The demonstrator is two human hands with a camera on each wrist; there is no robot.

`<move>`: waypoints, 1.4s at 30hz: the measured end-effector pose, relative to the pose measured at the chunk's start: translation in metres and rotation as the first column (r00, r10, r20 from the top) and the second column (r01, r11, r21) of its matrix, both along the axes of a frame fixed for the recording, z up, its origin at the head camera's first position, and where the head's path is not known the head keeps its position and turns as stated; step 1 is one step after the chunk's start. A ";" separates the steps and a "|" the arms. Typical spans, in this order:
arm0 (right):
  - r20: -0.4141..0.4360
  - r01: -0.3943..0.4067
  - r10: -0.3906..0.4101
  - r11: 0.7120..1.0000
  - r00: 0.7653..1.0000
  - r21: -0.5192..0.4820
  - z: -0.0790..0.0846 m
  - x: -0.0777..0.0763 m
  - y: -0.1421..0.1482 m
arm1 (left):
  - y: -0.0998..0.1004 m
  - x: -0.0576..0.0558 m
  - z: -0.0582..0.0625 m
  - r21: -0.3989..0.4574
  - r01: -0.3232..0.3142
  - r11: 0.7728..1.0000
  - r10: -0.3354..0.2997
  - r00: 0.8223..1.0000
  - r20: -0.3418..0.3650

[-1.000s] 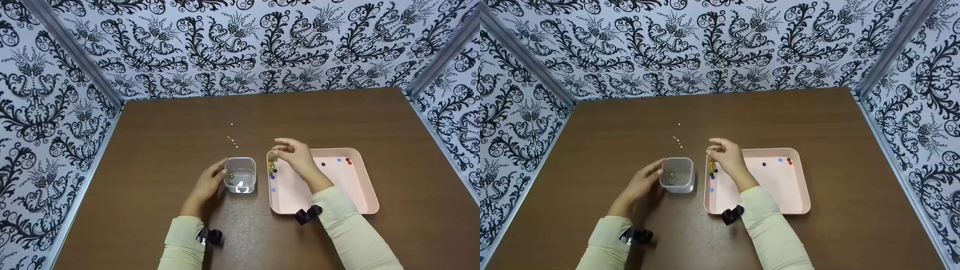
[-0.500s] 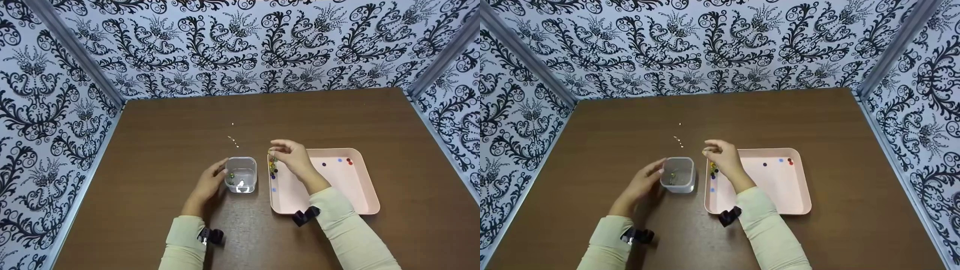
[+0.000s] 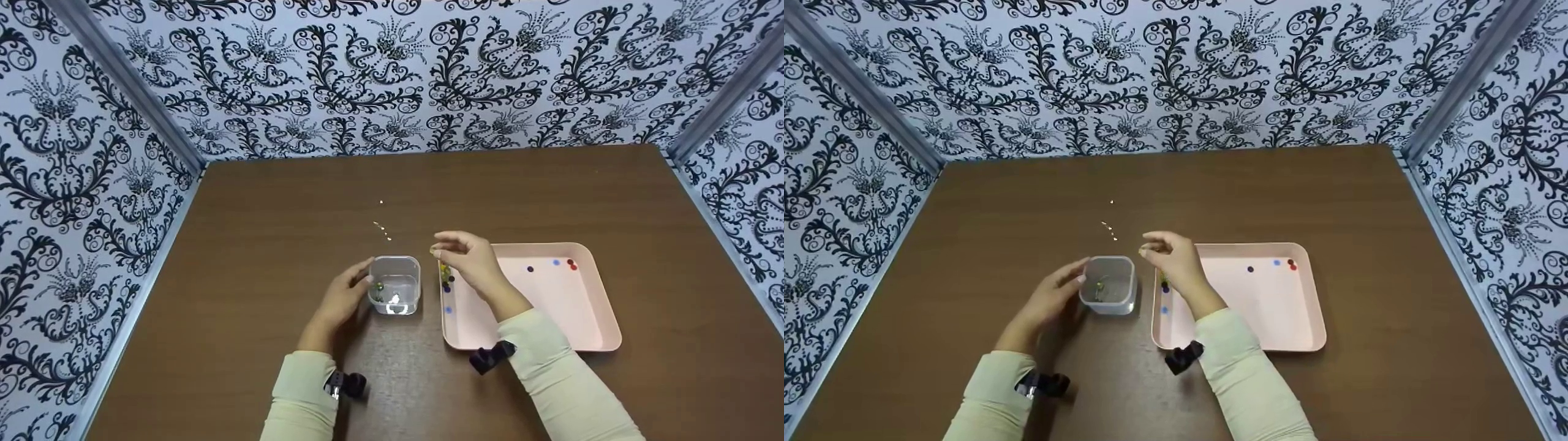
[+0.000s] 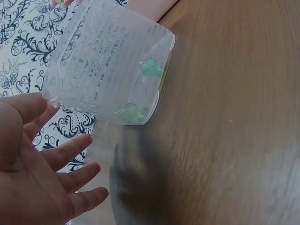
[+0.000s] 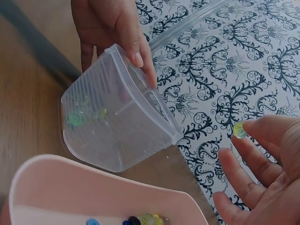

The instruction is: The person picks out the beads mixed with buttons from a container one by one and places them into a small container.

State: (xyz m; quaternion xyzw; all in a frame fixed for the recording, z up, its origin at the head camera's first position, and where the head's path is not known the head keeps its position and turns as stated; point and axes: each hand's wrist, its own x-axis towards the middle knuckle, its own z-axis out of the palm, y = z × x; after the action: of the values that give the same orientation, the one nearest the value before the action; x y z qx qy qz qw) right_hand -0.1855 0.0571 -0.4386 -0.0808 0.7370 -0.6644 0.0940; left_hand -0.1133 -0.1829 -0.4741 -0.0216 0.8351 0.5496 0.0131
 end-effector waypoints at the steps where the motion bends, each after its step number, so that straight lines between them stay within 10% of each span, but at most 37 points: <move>1: -0.003 -0.002 0.002 1.000 1.000 0.005 0.000 0.001 -0.001 | 0.000 0.000 0.001 -0.003 0.001 1.000 -0.001 1.000 0.001; 31: -0.035 -0.057 0.059 0.997 0.998 0.048 -0.003 0.014 -0.019 | 0.001 0.000 0.003 -0.044 -0.009 0.999 0.010 1.000 0.013; 42: -0.054 -0.082 0.088 0.991 0.995 0.110 -0.002 0.018 -0.026 | 0.002 0.000 0.001 0.071 0.000 0.997 0.000 1.000 -0.001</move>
State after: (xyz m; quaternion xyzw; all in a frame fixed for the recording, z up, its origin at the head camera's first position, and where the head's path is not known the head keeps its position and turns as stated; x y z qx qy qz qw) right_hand -0.1679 0.0311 -0.4404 -0.1264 0.7701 -0.6165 0.1047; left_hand -0.1130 -0.1807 -0.4736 -0.0207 0.8151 0.5788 0.0135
